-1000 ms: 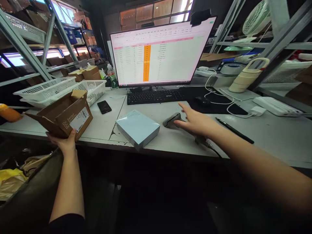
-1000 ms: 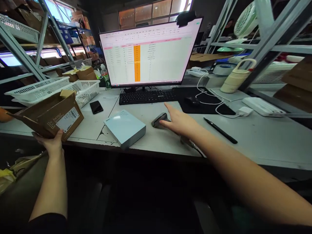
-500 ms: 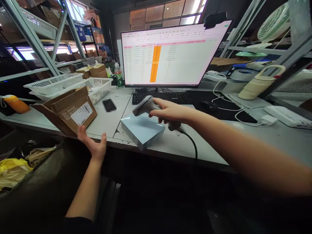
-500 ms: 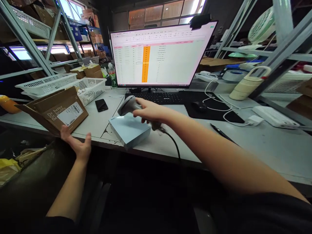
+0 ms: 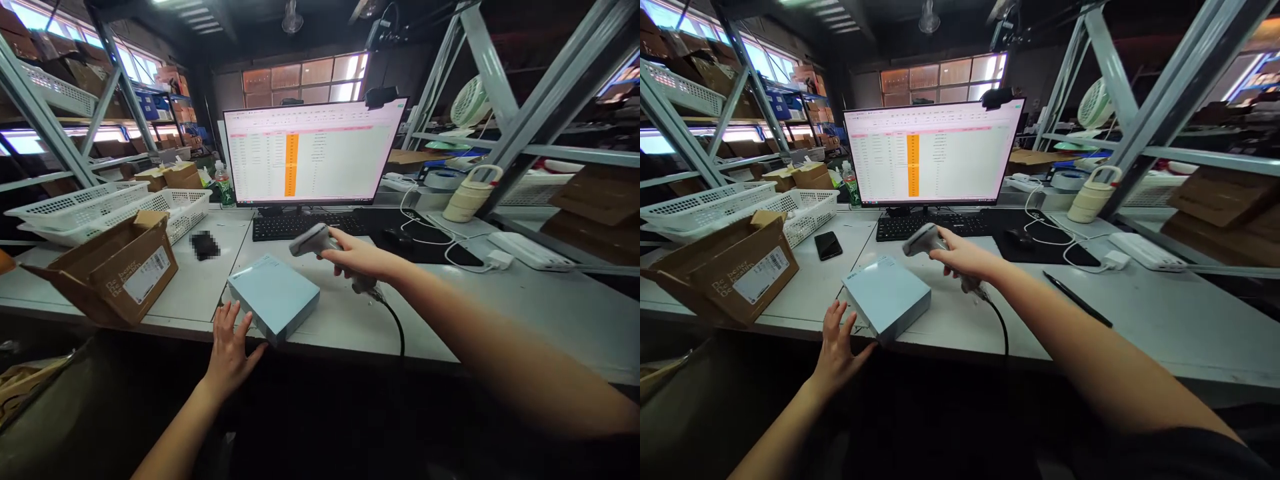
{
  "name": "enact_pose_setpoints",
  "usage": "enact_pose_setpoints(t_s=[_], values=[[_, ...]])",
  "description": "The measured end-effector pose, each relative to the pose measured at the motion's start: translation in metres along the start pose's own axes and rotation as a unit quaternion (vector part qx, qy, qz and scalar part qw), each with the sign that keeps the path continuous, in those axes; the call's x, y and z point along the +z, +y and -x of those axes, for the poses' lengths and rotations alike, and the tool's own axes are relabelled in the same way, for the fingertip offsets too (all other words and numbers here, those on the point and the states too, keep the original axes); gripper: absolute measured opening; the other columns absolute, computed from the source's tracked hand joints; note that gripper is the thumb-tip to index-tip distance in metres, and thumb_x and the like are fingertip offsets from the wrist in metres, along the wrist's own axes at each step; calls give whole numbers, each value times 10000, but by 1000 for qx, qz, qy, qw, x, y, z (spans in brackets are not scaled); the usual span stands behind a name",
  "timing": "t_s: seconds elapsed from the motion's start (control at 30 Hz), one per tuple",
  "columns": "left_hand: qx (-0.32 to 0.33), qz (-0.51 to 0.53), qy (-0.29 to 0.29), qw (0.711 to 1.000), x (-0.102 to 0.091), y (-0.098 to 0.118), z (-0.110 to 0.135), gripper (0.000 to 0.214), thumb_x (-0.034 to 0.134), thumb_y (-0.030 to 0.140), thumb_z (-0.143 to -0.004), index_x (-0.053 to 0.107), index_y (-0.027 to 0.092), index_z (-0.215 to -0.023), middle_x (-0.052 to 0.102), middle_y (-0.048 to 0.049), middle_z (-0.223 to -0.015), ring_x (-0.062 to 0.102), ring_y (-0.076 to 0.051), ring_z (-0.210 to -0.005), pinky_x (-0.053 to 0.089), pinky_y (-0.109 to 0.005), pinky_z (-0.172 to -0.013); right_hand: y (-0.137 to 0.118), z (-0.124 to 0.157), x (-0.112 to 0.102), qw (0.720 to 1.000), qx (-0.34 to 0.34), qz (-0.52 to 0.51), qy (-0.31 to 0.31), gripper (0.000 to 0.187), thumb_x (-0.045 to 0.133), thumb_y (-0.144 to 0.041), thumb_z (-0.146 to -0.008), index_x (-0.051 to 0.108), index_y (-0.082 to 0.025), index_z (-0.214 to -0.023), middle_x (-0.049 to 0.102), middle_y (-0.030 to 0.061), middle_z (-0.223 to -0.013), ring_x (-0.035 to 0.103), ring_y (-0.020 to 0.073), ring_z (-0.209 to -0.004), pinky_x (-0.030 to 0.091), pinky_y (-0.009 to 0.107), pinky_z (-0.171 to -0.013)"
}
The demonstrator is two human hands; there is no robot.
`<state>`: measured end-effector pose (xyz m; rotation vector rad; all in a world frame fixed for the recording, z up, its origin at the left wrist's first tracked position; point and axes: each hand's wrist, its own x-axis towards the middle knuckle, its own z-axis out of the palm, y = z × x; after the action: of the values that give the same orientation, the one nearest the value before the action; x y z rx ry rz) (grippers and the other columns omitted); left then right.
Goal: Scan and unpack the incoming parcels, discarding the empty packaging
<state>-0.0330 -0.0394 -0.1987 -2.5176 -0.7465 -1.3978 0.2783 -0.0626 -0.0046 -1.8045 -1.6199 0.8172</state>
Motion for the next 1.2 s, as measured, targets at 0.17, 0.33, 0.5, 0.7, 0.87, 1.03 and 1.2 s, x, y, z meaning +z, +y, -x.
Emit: enact_pose_setpoints(t_s=[0.17,0.33,0.5,0.7,0.87,1.03,1.2], values=[[42,2,-22,999,-3,-4,-14,962,749,218,-850,150,280,-1600,218,-160,-1627,164,-389,-1535,207,-693,-1207,74,-22,0,991,115,63,34,758,477,-292,-980,82,-202,-1621,679,143,-1173,687,198,-689,511,279,-520],[96,4,-77,992,1,0,-25,724,725,208,-851,393,270,-1492,299,-135,-1595,143,-373,-1546,141,-666,-1233,110,-39,-23,977,60,186,88,635,424,-524,-1002,407,-181,-1537,651,132,-1324,646,299,-1141,521,388,-950],[132,39,-50,989,10,6,-33,591,733,153,-810,504,195,-1353,575,-152,-1338,350,-341,-1472,148,-668,-1234,153,-66,-71,866,42,402,294,596,413,-445,-1005,441,-145,-1518,484,177,-1505,469,372,-1328,438,499,-1049],[7,156,56,986,-1,-11,-38,725,833,232,-695,516,203,-1347,623,-143,-1265,559,-353,-1289,346,-638,-1170,230,-91,-110,841,171,380,345,568,371,-524,-1013,525,-219,-1466,433,184,-1528,442,399,-1325,423,538,-1026],[-373,328,236,835,-12,-30,-73,658,761,520,-683,603,185,-1227,680,-84,-1068,673,-284,-940,599,-375,-778,253,-98,-108,840,189,368,351,535,405,-453,-1000,548,-185,-1440,477,203,-1472,506,383,-1248,466,494,-968],[-521,477,286,648,-3,-56,-143,359,620,479,-788,666,195,-1003,672,6,-790,615,-189,-707,567,-284,-661,259,-102,-111,836,180,388,344,496,452,-336,-965,558,-192,-1427,470,194,-1476,500,376,-1229,448,489,-964],[-558,558,253,559,26,-83,-172,286,593,365,-862,691,205,-1078,739,-13,-872,680,-197,-765,587,-279,-720,263,-103,-116,830,188,384,358,477,423,-302,-976,560,-181,-1417,501,200,-1433,523,354,-1177,455,454,-919]])
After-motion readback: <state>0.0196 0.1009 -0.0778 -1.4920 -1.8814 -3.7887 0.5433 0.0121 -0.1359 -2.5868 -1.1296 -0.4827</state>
